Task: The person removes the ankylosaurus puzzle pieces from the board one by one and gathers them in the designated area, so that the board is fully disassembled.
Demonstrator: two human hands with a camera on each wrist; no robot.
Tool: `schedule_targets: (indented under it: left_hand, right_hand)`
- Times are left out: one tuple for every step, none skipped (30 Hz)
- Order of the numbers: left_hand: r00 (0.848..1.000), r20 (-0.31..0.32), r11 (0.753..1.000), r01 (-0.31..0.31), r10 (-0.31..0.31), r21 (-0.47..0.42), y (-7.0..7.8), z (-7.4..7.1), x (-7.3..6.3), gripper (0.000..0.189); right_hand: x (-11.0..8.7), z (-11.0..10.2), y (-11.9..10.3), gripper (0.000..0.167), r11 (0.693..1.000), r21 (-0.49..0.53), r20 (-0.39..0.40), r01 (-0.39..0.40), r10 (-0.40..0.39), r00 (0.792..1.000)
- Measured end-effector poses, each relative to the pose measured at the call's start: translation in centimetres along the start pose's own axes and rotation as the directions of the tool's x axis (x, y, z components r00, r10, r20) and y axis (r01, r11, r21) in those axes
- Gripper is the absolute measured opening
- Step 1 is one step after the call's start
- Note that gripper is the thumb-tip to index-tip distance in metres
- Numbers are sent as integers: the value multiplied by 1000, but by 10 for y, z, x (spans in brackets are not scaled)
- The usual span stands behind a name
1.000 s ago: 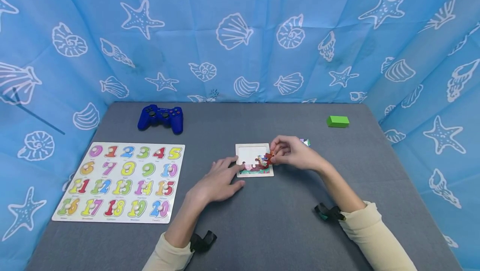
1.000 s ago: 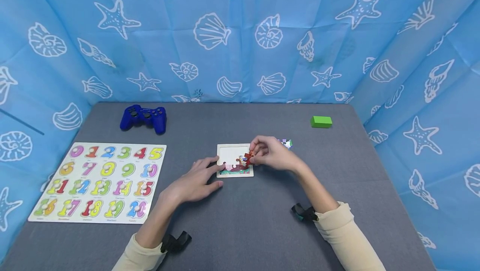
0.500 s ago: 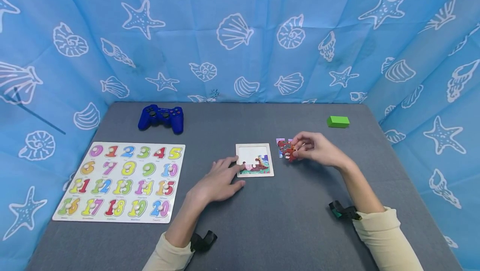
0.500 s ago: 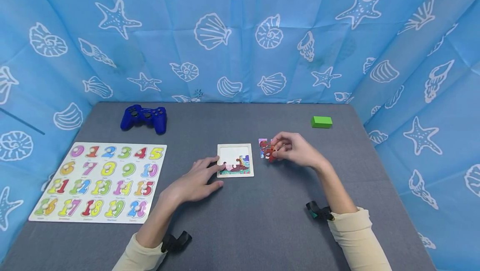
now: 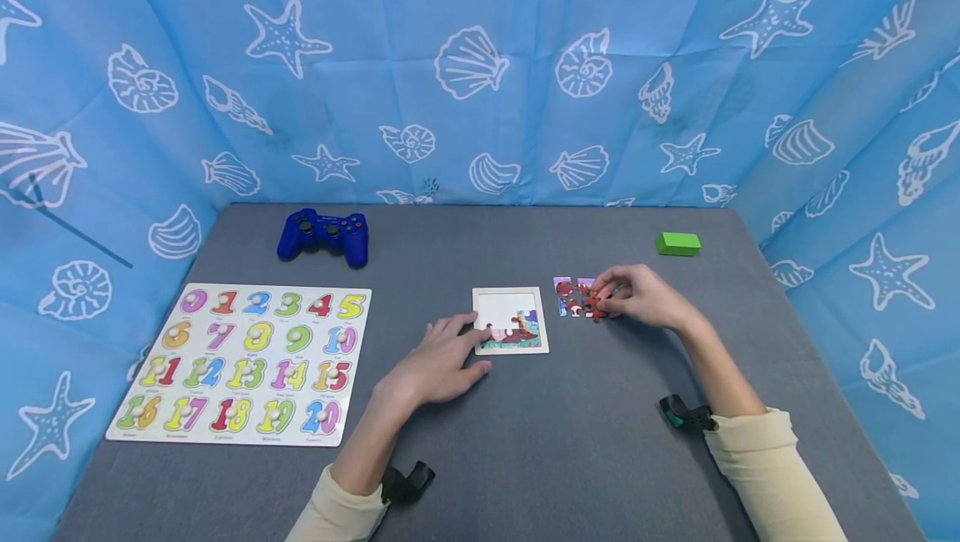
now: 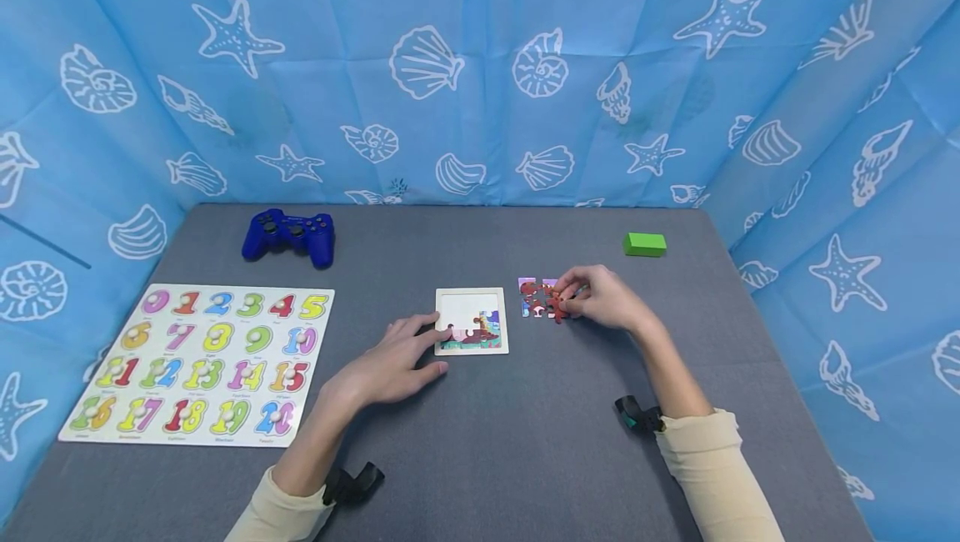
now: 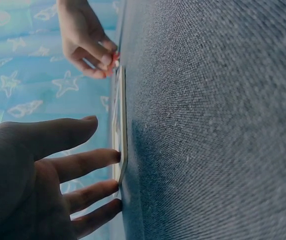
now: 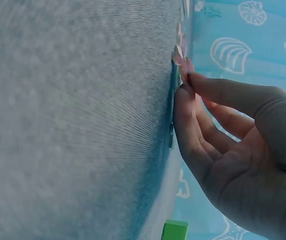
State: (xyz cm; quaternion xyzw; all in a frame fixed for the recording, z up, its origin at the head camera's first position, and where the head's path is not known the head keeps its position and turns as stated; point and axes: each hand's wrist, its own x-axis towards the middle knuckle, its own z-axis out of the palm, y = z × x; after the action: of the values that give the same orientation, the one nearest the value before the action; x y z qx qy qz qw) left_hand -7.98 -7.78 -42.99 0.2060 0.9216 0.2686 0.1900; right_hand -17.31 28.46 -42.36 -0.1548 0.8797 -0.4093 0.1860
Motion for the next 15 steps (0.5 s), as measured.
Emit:
schedule_targets:
  left_hand:
    - [1000,-1,1000,0,0,1,0,0,0,54]
    - [1000,-2,1000,0,0,1,0,0,0,54]
    - [1000,-3,1000,0,0,0,0,1,0,54]
    - [1000,-4,1000,0,0,-1,0,1,0,54]
    - [1000,-4,1000,0,0,-3,0,1,0,54]
    - [1000,-4,1000,0,0,-4,0,1,0,54]
    - [1000,-3,1000,-1,1,-5,0,0,0,54]
    - [1000,-3,1000,-1,1,-6,0,0,0,54]
    - [1000,-2,1000,-1,1,-7,0,0,0,54]
    - [1000,-1,1000,-1,1,-7,0,0,0,54]
    - [1000,-1,1000,-1,1,-7,0,0,0,54]
    - [1000,-1,1000,0,0,-7,0,0,0,54]
    - [1000,0,1000,0,0,-6,0,0,0,54]
    - [1000,0,1000,-1,1,-5,0,0,0,54]
    - [1000,0,1000,0,0,-4,0,0,0,54]
  right_hand:
    - [1,1,0,24,1000,-7,-4,0,0,1000]
    - [1,2,0,23,1000,-12,-8,0,0,1000]
    - [2,3,0,23,1000,-19,-13,0,0,1000]
    - [2,4,0,22,1000,-28,-20,-3,2,1000]
    - [2,5,-1,22,999,-34,-26,-6,5,1000]
    - [2,5,-1,21,999,-43,-33,-9,8,999]
    - [2,6,-2,21,998,-56,-41,-13,10,999]
    - [2,6,-2,20,998,-67,-47,-16,13,999]
    - [3,7,-2,19,997,-80,-55,-18,14,998]
    - [3,7,-3,18,995,-93,-61,-20,15,998]
    - [3,8,-3,18,994,-106,-68,-22,15,998]
    - [3,8,-2,17,992,-120,-76,-24,15,997]
    - [3,8,-2,16,991,-133,-83,-27,16,996]
    - [3,8,-2,16,989,-144,-90,-28,15,996]
    - [3,8,-2,16,987,-156,-96,-31,16,995]
